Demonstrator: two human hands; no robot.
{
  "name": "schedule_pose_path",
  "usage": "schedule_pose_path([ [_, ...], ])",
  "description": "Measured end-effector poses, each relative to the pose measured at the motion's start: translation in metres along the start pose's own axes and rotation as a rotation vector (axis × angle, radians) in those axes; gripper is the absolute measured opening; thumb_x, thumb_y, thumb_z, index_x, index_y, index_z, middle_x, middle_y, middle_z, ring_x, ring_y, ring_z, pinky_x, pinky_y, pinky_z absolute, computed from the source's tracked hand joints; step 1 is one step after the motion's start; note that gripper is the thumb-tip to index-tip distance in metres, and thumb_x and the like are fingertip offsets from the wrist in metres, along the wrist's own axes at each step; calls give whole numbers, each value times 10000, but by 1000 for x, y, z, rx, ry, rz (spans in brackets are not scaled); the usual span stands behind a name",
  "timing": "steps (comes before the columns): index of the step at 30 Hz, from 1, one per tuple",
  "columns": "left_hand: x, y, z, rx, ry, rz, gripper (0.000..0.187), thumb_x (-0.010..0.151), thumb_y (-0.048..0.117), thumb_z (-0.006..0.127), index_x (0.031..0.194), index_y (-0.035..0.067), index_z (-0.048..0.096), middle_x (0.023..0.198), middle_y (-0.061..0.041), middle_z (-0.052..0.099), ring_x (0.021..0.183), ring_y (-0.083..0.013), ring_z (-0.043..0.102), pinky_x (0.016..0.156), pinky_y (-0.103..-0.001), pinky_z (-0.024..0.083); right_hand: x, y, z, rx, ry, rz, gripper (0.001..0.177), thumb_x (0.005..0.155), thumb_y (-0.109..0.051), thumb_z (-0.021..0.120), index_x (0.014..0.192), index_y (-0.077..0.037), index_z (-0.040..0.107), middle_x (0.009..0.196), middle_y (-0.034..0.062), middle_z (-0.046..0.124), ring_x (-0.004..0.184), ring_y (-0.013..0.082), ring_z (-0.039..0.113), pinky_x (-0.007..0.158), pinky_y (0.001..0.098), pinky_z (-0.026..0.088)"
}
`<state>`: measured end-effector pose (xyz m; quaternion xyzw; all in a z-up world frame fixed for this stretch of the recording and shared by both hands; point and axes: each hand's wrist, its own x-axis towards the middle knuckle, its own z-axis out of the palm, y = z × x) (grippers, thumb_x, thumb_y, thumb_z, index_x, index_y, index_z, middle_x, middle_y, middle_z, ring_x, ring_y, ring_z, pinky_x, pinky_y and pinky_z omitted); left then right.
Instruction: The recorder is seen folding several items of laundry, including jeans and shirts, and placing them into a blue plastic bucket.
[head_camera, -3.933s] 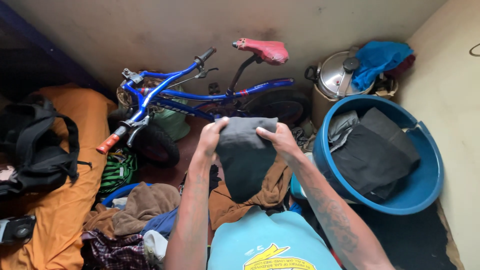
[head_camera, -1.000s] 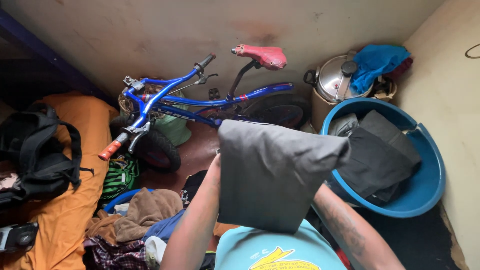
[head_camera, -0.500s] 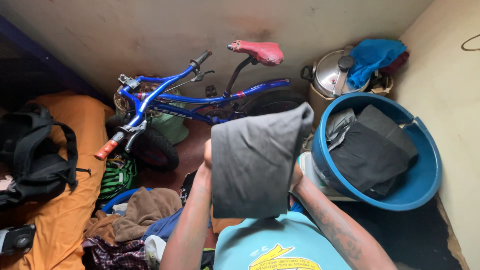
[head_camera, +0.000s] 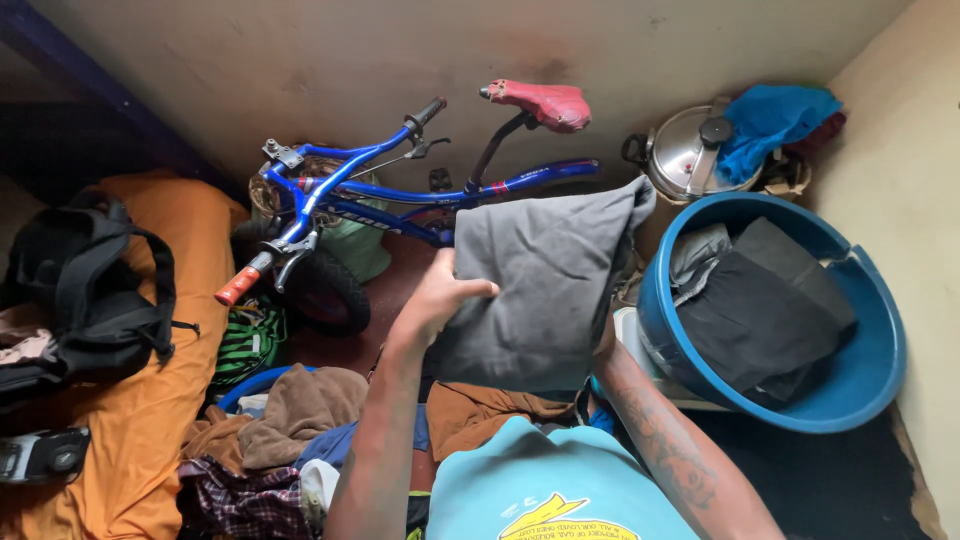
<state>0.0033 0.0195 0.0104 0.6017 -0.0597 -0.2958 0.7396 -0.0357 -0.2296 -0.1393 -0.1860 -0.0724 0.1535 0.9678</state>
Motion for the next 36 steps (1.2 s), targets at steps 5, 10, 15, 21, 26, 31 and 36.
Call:
schedule_pose_path([
  [5,-27,55,73,1039,541,550,797,769,408,775,1430,60,498,1455,-222,509,1357,-393,489,1137,-477,383,-2,-3,-1,-185,78,-187,691,1043,-515,371,1599,-109,310,1644,71,380,1487,240,412,1232,414,350],
  [10,-5,10,123,1136,398,609,817,905,576,706,1559,155,456,1636,-185,351,1509,-461,317,1236,-595,232,-9,-4,-1,-282,114,-256,702,1043,-525,366,1607,-110,316,1655,62,380,1498,227,411,1245,400,343],
  [15,-4,-10,139,1213,391,742,839,936,591,640,1646,247,355,1740,-165,231,1584,-498,179,1268,-665,112,-20,-5,-2,-289,133,-223,728,1029,-555,367,1602,-107,328,1646,70,391,1486,236,419,1238,410,347],
  [21,-7,-14,150,1333,395,829,870,928,658,601,1636,235,326,1731,-147,164,1598,-472,100,1285,-657,66,-22,-3,-2,-293,147,-187,759,1013,-590,369,1595,-103,343,1636,81,404,1472,246,430,1230,421,353],
  [26,2,-20,138,1200,473,862,882,933,711,535,1629,195,369,1727,-186,218,1612,-468,145,1303,-627,102,-22,-2,-7,-298,155,-161,787,999,-620,371,1590,-100,355,1627,89,415,1461,255,439,1223,431,357],
  [31,10,-2,107,1264,791,682,934,960,706,554,1615,71,356,1669,-203,338,1567,-433,266,1283,-605,186,-18,-5,1,-304,154,-131,815,985,-650,372,1584,-97,367,1618,97,426,1449,264,447,1216,440,362],
  [36,4,16,66,1061,893,464,1114,833,724,653,1592,-3,283,1536,-282,445,1371,-439,454,1111,-591,281,-15,-5,6,-310,147,-87,843,972,-679,373,1579,-95,380,1609,105,437,1437,272,456,1210,450,366],
])
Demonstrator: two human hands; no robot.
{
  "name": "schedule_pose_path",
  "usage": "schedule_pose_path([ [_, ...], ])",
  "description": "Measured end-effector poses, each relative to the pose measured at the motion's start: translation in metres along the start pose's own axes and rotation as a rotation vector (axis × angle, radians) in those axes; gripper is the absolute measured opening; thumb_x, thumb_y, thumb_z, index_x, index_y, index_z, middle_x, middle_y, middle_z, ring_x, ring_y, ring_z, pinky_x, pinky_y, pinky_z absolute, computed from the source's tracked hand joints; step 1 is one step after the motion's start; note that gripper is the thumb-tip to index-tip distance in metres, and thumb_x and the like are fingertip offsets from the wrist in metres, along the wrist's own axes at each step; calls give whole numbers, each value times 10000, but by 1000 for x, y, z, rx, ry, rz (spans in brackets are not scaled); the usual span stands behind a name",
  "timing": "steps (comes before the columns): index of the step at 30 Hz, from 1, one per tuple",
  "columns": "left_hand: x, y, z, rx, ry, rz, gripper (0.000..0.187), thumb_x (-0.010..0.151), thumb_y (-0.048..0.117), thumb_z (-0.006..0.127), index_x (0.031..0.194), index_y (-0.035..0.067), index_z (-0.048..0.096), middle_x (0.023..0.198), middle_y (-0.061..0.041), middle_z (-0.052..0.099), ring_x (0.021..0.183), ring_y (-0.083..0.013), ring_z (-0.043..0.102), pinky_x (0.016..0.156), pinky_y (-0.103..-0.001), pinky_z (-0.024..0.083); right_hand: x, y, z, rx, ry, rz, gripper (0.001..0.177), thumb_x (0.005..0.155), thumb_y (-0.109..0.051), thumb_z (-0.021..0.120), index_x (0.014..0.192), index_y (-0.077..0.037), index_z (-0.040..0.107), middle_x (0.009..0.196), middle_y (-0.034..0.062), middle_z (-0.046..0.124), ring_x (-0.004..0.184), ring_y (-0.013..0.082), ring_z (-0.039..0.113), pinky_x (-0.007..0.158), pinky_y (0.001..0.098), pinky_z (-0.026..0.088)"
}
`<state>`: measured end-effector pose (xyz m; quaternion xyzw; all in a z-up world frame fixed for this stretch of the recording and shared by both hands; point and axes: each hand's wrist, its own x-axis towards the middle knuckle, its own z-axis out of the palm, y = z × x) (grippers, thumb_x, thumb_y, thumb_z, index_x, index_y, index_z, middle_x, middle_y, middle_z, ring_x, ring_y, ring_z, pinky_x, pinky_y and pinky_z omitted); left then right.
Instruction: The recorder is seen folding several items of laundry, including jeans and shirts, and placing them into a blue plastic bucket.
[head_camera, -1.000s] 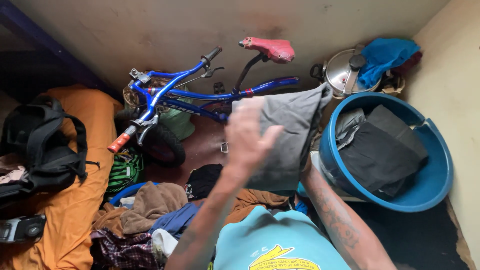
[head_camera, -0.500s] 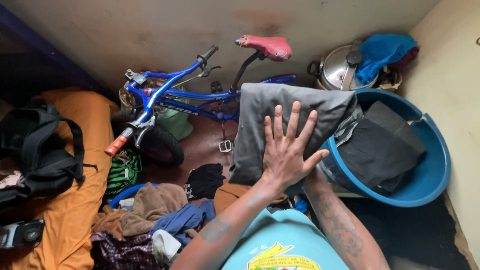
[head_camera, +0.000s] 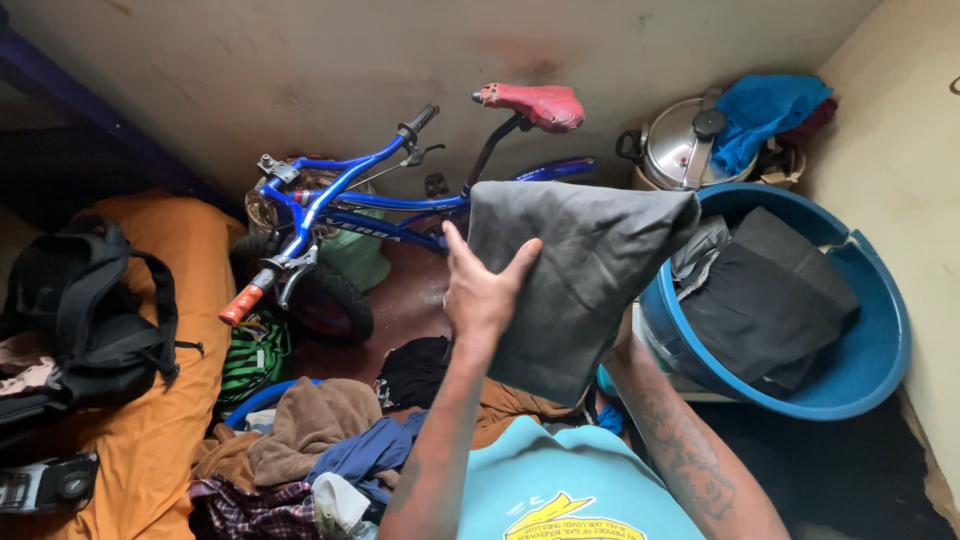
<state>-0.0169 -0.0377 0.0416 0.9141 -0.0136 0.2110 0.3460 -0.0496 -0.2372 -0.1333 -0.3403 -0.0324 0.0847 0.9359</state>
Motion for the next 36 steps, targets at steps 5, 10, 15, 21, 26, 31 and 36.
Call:
schedule_pose_path([
  [5,5,-51,12,-934,-612,-507,808,700,498,860,1319,6,692,1164,-111,760,1013,-218,727,890,-344,568,2,-1,2,-12,-11,38,872,958,-709,374,1573,-92,392,1601,114,448,1426,281,465,1203,459,371],
  [10,-5,-60,17,-1019,-526,-560,650,700,412,893,1188,16,728,1096,-115,775,932,-202,747,828,-324,600,25,-9,-30,-33,104,109,876,945,-727,354,1548,-95,425,1576,116,472,1398,284,487,1179,465,386],
  [15,-9,-51,11,-777,-262,-375,636,691,454,892,1153,53,718,1044,-83,781,929,-203,764,823,-320,608,26,-15,-26,-160,354,38,845,945,-718,321,1506,-105,478,1547,105,508,1366,268,522,1147,442,415],
  [21,-18,-37,5,-539,-21,-318,630,641,507,923,993,29,712,937,-101,781,850,-237,758,763,-382,592,10,-56,101,-139,306,-130,955,912,-783,313,1466,-32,520,1442,153,605,1290,270,604,1107,421,479],
  [26,-30,-34,5,-465,33,-302,634,655,503,922,987,31,659,874,-74,756,791,-230,756,706,-371,585,16,-51,113,-392,453,-199,849,950,-707,503,1371,23,602,1333,127,651,1186,232,628,1021,375,521],
  [31,-40,-44,8,-611,64,-234,567,756,533,844,951,27,679,829,-53,741,759,-195,731,682,-342,559,40,-15,40,-691,824,-337,681,1007,-609,578,1165,50,636,1118,60,673,1006,178,599,867,327,496],
  [36,-38,-55,10,-747,25,-355,577,927,591,664,908,16,712,726,-43,675,673,-152,588,634,-318,470,42,1,-4,-821,946,-245,763,1123,-559,585,872,155,497,845,76,524,815,190,409,727,398,417],
])
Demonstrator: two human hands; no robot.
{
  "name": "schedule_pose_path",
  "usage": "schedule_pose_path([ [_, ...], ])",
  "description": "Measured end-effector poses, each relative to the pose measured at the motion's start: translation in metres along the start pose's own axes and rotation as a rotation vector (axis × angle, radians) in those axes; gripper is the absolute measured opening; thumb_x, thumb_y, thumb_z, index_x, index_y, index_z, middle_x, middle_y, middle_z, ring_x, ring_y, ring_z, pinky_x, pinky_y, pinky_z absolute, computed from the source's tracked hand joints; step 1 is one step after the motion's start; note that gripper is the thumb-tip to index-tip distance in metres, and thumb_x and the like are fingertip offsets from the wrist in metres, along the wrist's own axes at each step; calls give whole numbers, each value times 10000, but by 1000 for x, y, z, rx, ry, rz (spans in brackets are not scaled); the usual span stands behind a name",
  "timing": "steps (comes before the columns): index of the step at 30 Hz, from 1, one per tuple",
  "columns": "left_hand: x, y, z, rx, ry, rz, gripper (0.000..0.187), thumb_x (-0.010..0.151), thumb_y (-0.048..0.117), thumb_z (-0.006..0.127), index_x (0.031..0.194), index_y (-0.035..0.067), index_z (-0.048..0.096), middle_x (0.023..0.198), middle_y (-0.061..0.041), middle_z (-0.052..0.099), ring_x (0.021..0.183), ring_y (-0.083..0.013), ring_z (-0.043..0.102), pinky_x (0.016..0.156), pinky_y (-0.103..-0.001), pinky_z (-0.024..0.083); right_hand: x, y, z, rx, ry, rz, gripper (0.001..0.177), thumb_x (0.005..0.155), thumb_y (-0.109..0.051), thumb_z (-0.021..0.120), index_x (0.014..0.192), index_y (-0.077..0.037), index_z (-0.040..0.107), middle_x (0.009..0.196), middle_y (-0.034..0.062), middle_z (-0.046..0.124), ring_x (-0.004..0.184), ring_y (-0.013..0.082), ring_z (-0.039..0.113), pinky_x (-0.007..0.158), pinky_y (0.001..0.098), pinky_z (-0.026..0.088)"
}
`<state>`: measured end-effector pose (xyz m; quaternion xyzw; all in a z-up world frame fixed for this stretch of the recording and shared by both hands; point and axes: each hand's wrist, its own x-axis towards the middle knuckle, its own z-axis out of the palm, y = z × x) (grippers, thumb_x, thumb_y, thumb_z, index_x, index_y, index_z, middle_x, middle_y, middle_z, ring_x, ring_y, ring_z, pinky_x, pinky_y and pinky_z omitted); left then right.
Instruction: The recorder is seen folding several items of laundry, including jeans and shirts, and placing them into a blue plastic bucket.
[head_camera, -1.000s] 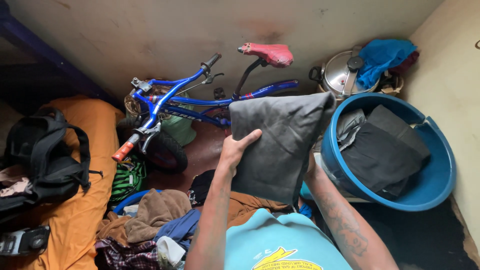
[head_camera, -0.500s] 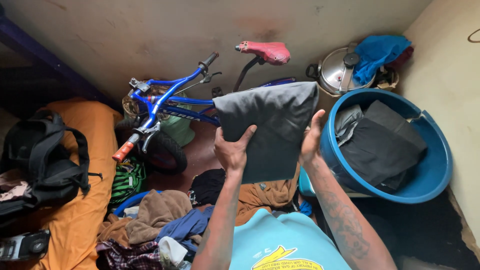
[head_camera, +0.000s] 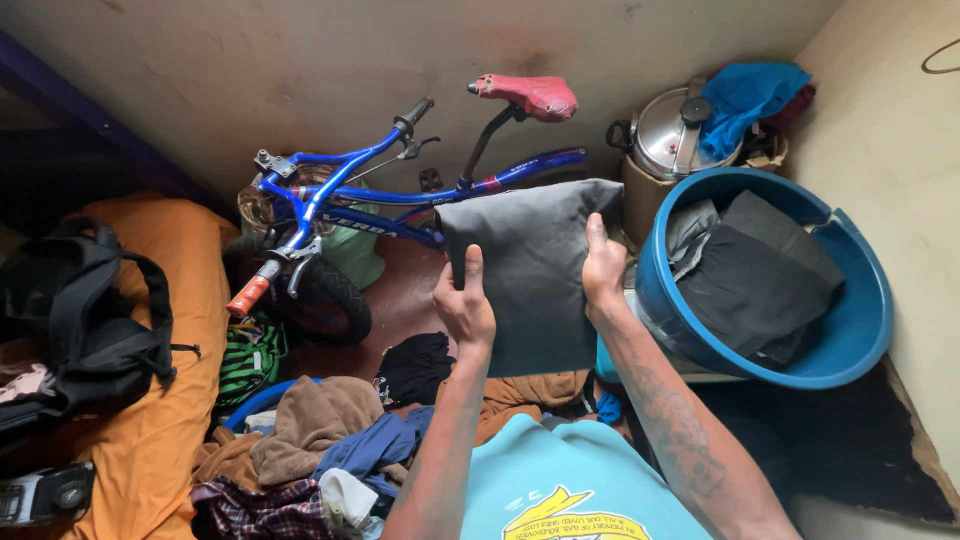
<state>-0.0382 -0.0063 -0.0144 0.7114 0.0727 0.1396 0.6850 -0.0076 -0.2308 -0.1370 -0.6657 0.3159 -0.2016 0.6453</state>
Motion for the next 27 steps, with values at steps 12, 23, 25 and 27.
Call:
schedule_pose_path([
  [12,25,-28,-15,-132,154,-311,590,939,543,638,875,-38,724,803,-38,677,743,-141,567,687,-328,490,-111,-82,-6,-23,-548,72,860,756,-459,792,1434,-20,498,1313,110,649,1174,218,630,1016,340,485],
  [23,41,-63,-56,-477,-192,-492,581,1017,478,487,1228,-35,659,1148,-106,727,1004,-204,705,893,-363,560,-127,-39,-2,168,-618,207,1070,585,-126,898,1521,-62,383,1382,143,601,1249,263,597,1068,402,477],
  [25,40,-57,-63,-461,-275,-562,571,1010,461,478,1273,-22,632,1206,-118,711,1055,-226,701,922,-385,557,-132,-52,-4,187,-590,176,1060,586,-97,889,1519,-69,386,1385,129,598,1251,254,596,1071,399,473],
  [27,41,-56,-68,-445,-359,-629,568,1003,444,469,1318,-10,605,1264,-130,695,1106,-249,696,951,-407,554,-136,-65,-7,206,-562,141,1051,586,-67,880,1516,-75,389,1388,115,596,1253,245,595,1073,395,468],
])
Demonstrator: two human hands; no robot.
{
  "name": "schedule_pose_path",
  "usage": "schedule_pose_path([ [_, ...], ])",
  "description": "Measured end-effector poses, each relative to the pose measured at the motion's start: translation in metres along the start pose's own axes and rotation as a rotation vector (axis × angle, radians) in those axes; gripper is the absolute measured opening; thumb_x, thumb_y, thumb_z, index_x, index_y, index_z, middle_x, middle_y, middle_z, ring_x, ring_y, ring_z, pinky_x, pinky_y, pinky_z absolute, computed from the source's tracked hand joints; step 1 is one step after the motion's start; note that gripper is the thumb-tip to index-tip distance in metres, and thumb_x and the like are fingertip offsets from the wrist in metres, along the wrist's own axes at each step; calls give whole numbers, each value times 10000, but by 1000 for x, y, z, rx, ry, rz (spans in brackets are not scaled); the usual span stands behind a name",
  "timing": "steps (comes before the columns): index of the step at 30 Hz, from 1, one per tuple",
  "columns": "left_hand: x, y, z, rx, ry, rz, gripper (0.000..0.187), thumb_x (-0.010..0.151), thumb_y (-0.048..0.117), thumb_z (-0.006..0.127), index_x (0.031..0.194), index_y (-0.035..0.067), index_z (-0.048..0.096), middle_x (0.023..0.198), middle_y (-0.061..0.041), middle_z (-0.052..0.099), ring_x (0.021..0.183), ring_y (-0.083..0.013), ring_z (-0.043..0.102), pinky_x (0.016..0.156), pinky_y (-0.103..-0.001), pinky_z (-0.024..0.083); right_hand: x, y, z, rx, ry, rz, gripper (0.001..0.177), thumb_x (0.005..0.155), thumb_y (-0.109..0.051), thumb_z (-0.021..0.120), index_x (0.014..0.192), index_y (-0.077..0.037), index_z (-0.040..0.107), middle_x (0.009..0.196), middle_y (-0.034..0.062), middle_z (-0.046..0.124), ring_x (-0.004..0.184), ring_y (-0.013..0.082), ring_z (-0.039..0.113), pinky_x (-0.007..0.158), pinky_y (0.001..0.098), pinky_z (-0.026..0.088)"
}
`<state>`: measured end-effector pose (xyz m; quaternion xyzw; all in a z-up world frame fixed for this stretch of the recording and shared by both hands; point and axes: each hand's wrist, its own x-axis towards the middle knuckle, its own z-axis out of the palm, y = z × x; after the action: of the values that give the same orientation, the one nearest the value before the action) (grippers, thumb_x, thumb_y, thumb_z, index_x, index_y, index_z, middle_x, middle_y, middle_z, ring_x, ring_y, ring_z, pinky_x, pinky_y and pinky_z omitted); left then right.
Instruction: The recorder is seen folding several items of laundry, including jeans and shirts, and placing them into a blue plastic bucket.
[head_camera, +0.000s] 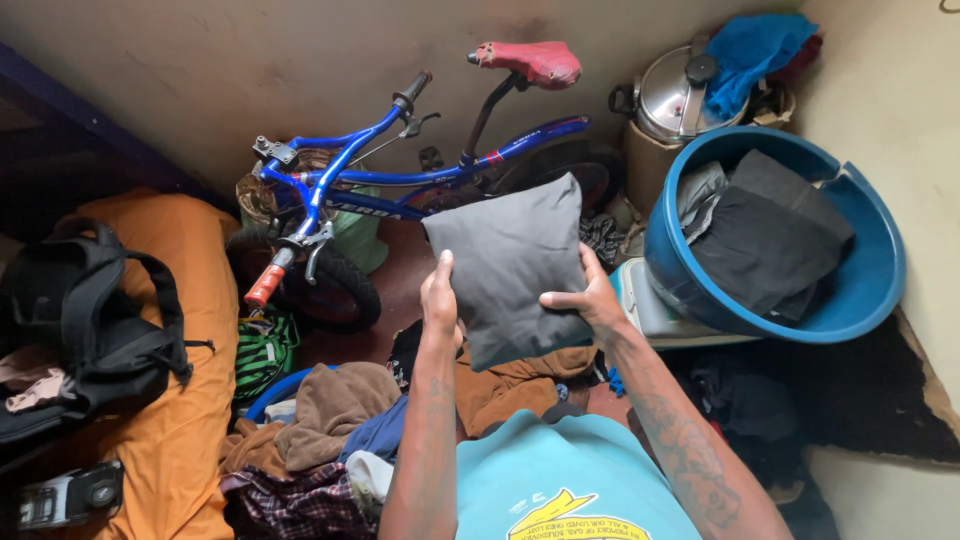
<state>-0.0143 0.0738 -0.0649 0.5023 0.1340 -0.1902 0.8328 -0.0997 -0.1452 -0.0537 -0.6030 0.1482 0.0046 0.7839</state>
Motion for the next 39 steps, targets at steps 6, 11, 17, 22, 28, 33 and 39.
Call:
schedule_pose_path([
  [6,-24,27,8,85,-158,-215,703,911,541,586,1362,2,600,1310,-168,666,1157,-275,656,969,-424,523,-3,-12,-5,157,21,-32,974,625,-11,843,1497,-61,413,1352,130,630,1220,261,635,1043,401,515],
  [11,-34,17,22,122,-369,-76,790,722,196,821,1397,2,460,1271,-169,634,1166,-305,643,998,-429,540,-16,-32,-1,244,-8,-39,936,705,-65,809,1548,-44,404,1394,146,610,1233,280,624,1040,418,524],
  [17,-34,10,24,27,-354,-9,759,717,99,812,1392,-7,480,1252,-167,649,1110,-291,678,957,-417,570,-26,-29,-7,464,-148,58,991,759,-144,764,1615,-124,265,1516,142,495,1355,295,537,1095,434,479],
  [22,-38,6,27,-14,-367,50,670,746,47,788,1362,-18,531,1231,-153,680,1090,-266,690,968,-402,563,-32,-20,-12,520,-131,159,903,772,-175,751,1567,-92,332,1437,147,552,1264,293,593,1036,457,516],
  [28,-41,-1,36,-77,-402,99,674,746,23,789,1367,4,529,1237,-151,674,1098,-265,685,969,-400,567,-29,10,-41,549,-66,330,695,859,-171,754,1455,67,486,1261,186,669,1079,281,693,955,438,576],
  [33,-39,-9,45,-65,-389,79,682,737,30,798,1362,5,530,1230,-145,675,1088,-270,689,949,-410,572,-42,-36,-25,408,-39,214,716,784,-118,744,1448,-11,499,1272,134,665,1098,254,683,957,417,567],
  [39,-20,-21,70,4,-370,62,687,715,49,803,1351,6,548,1196,-154,687,1044,-271,699,920,-401,578,-32,-44,-52,295,52,138,754,722,-78,747,1433,-45,499,1295,108,666,1135,243,667,985,392,550],
])
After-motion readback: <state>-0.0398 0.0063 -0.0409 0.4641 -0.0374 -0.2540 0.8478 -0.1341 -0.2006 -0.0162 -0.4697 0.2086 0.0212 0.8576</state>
